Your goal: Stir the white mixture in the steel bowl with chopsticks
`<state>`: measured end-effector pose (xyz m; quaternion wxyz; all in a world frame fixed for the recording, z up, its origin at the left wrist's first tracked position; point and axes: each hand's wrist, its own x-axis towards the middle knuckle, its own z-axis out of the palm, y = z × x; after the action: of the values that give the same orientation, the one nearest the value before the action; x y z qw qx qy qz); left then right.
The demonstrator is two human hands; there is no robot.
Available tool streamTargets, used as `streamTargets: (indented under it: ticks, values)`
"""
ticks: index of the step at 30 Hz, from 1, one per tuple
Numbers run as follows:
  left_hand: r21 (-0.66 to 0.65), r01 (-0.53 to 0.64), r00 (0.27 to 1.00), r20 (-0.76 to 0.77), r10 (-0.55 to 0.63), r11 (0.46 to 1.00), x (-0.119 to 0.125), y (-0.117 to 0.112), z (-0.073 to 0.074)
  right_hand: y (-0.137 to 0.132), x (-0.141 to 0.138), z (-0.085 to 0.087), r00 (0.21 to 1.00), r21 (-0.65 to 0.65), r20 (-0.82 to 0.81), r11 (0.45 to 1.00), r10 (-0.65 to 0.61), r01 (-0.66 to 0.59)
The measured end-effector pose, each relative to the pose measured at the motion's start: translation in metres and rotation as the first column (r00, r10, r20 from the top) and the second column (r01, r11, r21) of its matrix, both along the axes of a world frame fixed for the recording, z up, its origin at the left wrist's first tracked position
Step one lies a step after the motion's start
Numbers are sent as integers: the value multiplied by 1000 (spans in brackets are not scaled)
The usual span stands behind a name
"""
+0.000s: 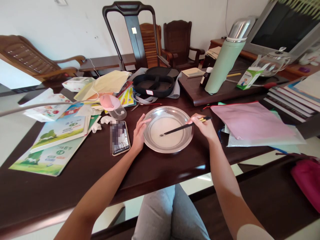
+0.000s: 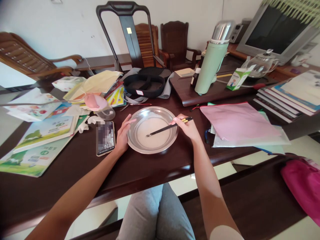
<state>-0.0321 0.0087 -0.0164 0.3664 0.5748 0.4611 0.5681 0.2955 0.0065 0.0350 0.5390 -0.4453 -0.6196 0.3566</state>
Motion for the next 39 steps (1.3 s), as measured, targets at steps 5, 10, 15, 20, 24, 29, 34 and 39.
streamTargets:
  ticks: [5, 10, 15, 20, 24, 29, 34, 39]
  values:
    - [-4, -1, 1000, -19, 1, 1000, 0, 1, -1, 3, 6, 0, 980, 32, -61, 980, -192, 194]
    - [6, -6, 1000, -7, 6, 1000, 0, 0, 0, 0, 5, 1, 991, -4, -71, 994, -111, 111]
    - [-6, -19, 1000, -13, 19, 1000, 1, 0, 0, 0, 0, 0, 1000, -2, -17, 1000, -24, 24]
    - [25, -91, 996, -11, 91, 996, 1, -3, -4, 4, 6, -2, 979, 22, -80, 982, -187, 189]
    - [77, -211, 972, -91, 218, 974, 0, -7, -1, 1, 3, -2, 988, 14, -79, 991, -134, 135]
    - [78, -304, 941, -130, 312, 950, 0, -9, 3, 0, 0, 0, 995, 14, -40, 996, -88, 89]
    - [25, -262, 962, -76, 263, 965, 3, -8, 1, 2, 5, -2, 979, 31, -91, 982, -181, 184]
    - [-35, -228, 973, -55, 225, 973, 4, -7, 3, 2, 1, -3, 991, 4, -91, 995, -98, 99]
